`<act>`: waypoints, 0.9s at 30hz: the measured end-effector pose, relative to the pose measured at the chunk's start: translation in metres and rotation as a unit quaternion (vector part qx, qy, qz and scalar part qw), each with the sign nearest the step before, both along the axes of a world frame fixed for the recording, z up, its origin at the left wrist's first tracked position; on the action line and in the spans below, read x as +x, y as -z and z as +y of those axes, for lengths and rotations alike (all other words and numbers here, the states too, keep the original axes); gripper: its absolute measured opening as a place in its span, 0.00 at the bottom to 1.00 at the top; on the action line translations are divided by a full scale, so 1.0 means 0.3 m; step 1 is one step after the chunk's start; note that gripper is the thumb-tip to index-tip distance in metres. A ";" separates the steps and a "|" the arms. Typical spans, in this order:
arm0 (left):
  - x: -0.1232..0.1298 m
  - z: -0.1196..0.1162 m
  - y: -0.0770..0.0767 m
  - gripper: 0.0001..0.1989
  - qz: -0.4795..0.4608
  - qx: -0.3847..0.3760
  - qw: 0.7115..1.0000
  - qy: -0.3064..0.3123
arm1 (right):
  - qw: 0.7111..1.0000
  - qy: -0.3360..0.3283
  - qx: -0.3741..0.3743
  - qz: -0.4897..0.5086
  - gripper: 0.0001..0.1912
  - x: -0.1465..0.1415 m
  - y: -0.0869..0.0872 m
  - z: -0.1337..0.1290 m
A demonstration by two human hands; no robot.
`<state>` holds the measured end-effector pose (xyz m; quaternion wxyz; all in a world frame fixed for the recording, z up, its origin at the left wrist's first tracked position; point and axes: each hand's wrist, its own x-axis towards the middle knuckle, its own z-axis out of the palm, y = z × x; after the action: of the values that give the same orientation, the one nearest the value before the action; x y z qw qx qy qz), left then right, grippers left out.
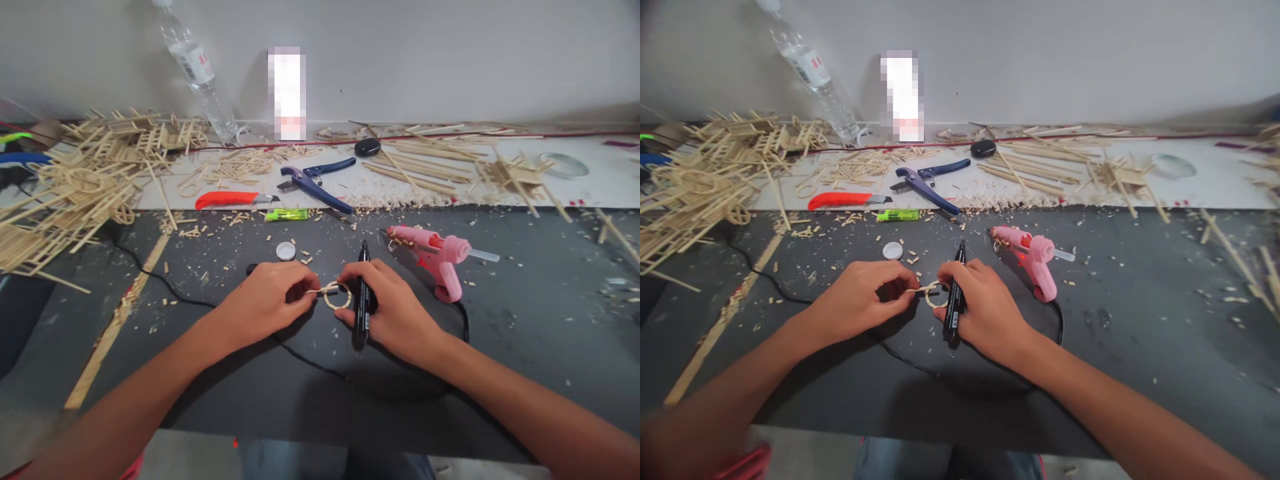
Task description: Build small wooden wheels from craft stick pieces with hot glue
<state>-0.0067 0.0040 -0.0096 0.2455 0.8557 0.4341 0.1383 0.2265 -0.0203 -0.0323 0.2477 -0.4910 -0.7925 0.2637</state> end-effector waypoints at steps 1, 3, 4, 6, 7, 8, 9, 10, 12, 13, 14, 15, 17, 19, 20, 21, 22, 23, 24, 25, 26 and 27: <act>-0.008 0.000 0.012 0.03 -0.011 -0.004 1.000 0.010 | 1.000 -0.001 -0.002 -0.001 0.21 0.000 0.000 0.001; -0.022 -0.002 0.035 0.05 -0.029 -0.015 0.999 0.035 | 1.000 -0.003 -0.004 -0.004 0.21 0.003 0.000 0.003; -0.028 -0.003 0.047 0.05 -0.037 -0.021 0.998 0.045 | 1.000 -0.003 -0.005 -0.007 0.21 0.004 0.001 0.003; -0.038 -0.008 0.069 0.05 -0.049 -0.033 0.997 0.055 | 1.000 -0.001 -0.005 -0.010 0.20 0.006 0.001 0.002; -0.042 -0.011 0.078 0.05 -0.056 -0.033 0.996 0.057 | 1.000 -0.001 -0.002 -0.011 0.20 0.006 0.000 0.001; -0.045 -0.015 0.085 0.04 -0.062 -0.029 0.996 0.059 | 1.000 -0.003 0.004 -0.012 0.20 0.005 -0.002 0.000; -0.047 -0.019 0.089 0.03 -0.068 -0.019 0.996 0.060 | 1.000 -0.005 0.010 -0.012 0.20 0.003 -0.005 -0.001; -0.048 -0.023 0.091 0.02 -0.072 -0.008 0.995 0.061 | 1.000 -0.007 0.017 -0.013 0.21 0.002 -0.009 -0.001; -0.047 -0.030 0.086 0.04 -0.072 0.012 0.996 0.060 | 0.999 -0.008 0.027 -0.017 0.21 0.000 -0.015 -0.002; -0.045 -0.033 0.082 0.05 -0.065 0.016 0.996 0.056 | 0.999 -0.009 0.032 -0.017 0.21 -0.001 -0.017 -0.001; -0.043 -0.036 0.076 0.07 -0.055 0.019 0.997 0.049 | 0.999 -0.011 0.037 -0.015 0.21 -0.001 -0.017 -0.001; -0.041 -0.038 0.071 0.08 -0.046 0.022 0.998 0.043 | 0.999 -0.014 0.040 -0.012 0.21 0.000 -0.016 -0.001; -0.039 -0.045 0.061 0.10 -0.029 0.024 0.999 0.027 | 0.999 -0.021 0.043 -0.006 0.19 0.002 -0.011 -0.001; -0.045 -0.050 0.053 0.09 -0.019 0.028 0.999 0.013 | 0.999 -0.024 0.039 -0.003 0.17 0.004 -0.006 -0.001; -0.051 -0.051 0.049 0.08 -0.012 0.031 0.999 0.004 | 0.999 -0.021 0.038 -0.001 0.17 0.005 -0.004 -0.001; -0.059 -0.050 0.046 0.08 -0.004 0.039 0.999 0.003 | 0.999 -0.017 0.036 0.000 0.17 0.005 -0.002 -0.001; -0.068 -0.048 0.044 0.08 0.007 0.048 0.999 0.008 | 0.999 -0.015 0.036 0.001 0.17 0.005 0.000 -0.001; -0.078 -0.044 0.042 0.08 0.019 0.057 0.998 0.022 | 0.999 -0.013 0.035 0.001 0.18 0.006 0.001 -0.001; -0.085 -0.039 0.040 0.08 0.031 0.065 0.997 0.038 | 0.999 -0.011 0.035 0.001 0.18 0.006 0.001 -0.001; -0.091 -0.033 0.040 0.08 0.039 0.066 0.995 0.059 | 0.999 -0.012 0.036 0.001 0.18 0.006 0.001 -0.001; -0.093 -0.029 0.041 0.08 0.043 0.060 0.994 0.079 | 0.999 -0.015 0.038 0.000 0.17 0.006 0.000 -0.002; -0.092 -0.025 0.043 0.09 0.042 0.049 0.994 0.085 | 0.999 -0.018 0.040 -0.001 0.17 0.007 -0.002 -0.003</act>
<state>-0.0344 -0.0036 -0.0225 0.1956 0.9056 0.3622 0.1023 0.2286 -0.0211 -0.0317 0.2618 -0.4663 -0.8115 0.2356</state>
